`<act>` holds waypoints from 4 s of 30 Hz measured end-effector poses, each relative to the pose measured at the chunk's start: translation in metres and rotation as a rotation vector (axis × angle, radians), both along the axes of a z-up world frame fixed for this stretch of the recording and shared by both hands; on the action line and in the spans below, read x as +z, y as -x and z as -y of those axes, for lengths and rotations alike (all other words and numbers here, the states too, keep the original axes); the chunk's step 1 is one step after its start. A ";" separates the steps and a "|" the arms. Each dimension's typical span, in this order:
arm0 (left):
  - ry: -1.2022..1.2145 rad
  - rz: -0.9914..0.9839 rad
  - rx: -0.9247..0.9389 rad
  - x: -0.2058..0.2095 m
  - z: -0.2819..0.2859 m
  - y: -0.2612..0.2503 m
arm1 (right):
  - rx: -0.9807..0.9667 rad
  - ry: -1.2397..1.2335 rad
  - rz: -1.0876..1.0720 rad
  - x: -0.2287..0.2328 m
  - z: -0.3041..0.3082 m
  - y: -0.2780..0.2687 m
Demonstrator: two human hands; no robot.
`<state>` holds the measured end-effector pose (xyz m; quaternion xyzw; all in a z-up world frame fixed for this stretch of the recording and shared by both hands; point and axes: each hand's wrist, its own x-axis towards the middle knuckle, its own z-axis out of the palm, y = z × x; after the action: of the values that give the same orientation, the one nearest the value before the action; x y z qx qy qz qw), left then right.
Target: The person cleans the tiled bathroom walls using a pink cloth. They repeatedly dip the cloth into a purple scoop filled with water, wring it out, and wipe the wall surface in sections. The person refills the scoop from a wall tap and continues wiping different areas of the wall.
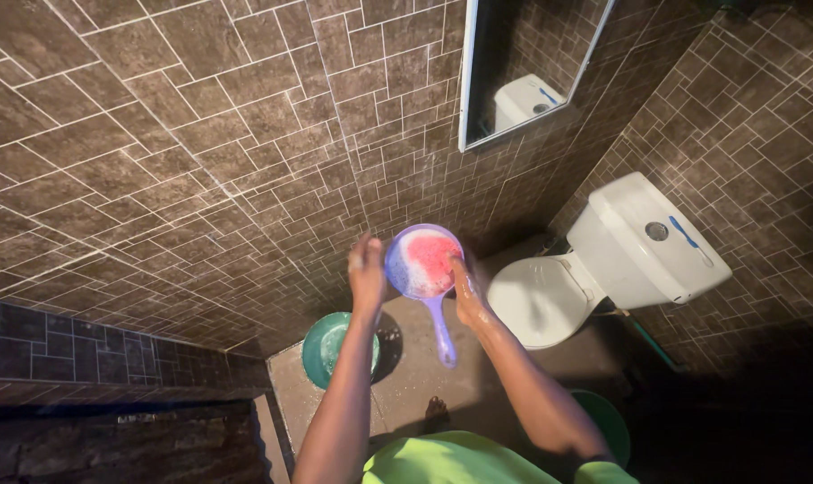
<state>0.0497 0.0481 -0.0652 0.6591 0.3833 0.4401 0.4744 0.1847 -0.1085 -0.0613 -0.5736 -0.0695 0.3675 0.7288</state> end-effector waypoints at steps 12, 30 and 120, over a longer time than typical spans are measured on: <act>1.398 0.681 -0.168 -0.077 0.009 -0.096 | -0.242 0.379 0.792 0.062 0.020 -0.003; -0.860 -0.836 -0.819 0.023 0.063 -0.115 | -0.234 0.358 0.211 0.007 0.020 -0.028; 0.948 0.057 -0.228 -0.078 0.001 -0.268 | -0.842 0.142 0.175 -0.158 0.197 -0.535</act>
<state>0.3172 0.0467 -0.1432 0.3960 0.4536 0.1805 0.7777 0.7200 -0.3056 -0.2192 -0.6296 0.1344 -0.0078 0.7652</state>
